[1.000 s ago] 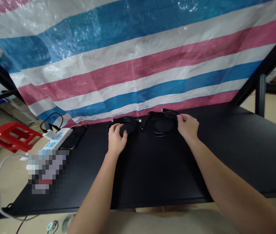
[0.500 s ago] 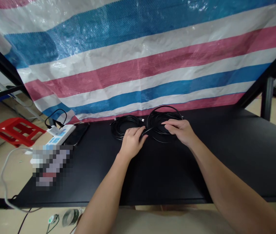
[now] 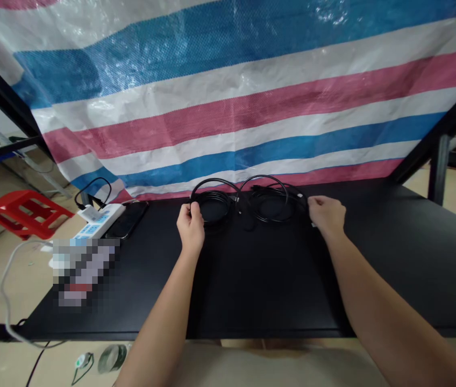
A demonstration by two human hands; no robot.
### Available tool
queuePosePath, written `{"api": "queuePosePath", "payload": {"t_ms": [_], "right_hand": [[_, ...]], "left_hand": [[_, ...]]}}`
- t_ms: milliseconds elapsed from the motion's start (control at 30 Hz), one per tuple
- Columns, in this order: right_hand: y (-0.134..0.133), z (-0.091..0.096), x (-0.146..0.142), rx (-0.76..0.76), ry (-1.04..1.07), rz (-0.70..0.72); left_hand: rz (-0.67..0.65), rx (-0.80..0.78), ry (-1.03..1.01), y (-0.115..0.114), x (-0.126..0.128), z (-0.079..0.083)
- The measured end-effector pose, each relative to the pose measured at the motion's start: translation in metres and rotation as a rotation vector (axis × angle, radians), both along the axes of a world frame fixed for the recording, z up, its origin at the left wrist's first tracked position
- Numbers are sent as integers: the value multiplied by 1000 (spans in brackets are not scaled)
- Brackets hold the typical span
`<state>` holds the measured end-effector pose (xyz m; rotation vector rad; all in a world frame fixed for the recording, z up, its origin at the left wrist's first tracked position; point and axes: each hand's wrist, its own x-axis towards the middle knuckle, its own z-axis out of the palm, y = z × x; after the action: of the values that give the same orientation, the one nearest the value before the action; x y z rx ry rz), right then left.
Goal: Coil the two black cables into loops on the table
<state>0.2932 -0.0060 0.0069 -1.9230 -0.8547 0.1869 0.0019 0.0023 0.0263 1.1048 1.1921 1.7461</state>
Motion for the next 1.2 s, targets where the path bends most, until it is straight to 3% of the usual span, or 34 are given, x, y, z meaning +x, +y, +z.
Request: {"api": "queuePosePath", "payload": {"t_ms": [67, 267, 367, 500, 633, 767, 867, 967, 1100, 1200], "right_hand": [[1, -4, -1, -131, -53, 22], [6, -13, 1, -146, -99, 94], [7, -18, 4, -141, -128, 162], [10, -21, 7, -42, -78, 93], [14, -17, 5, 162, 136, 34], [14, -11, -6, 398, 471, 223], [9, -5, -16, 474, 556, 356], [1, 0, -26, 448, 386, 440], [-8, 1, -37, 290, 69, 479], [-10, 3, -46, 228, 17, 469]], "left_hand": [[-6, 33, -103, 2, 0, 4], [17, -18, -280, 6, -5, 14], [-35, -93, -373, 7, -9, 16], [-105, -183, -419, 8, -15, 19], [-51, -224, -450, 7, -22, 24], [9, -244, -479, 9, -28, 25], [41, -202, -426, 11, -30, 20], [63, -133, -355, 13, -27, 14], [20, -150, -339, 14, -21, 9], [-57, -196, -434, 12, -22, 12]]}}
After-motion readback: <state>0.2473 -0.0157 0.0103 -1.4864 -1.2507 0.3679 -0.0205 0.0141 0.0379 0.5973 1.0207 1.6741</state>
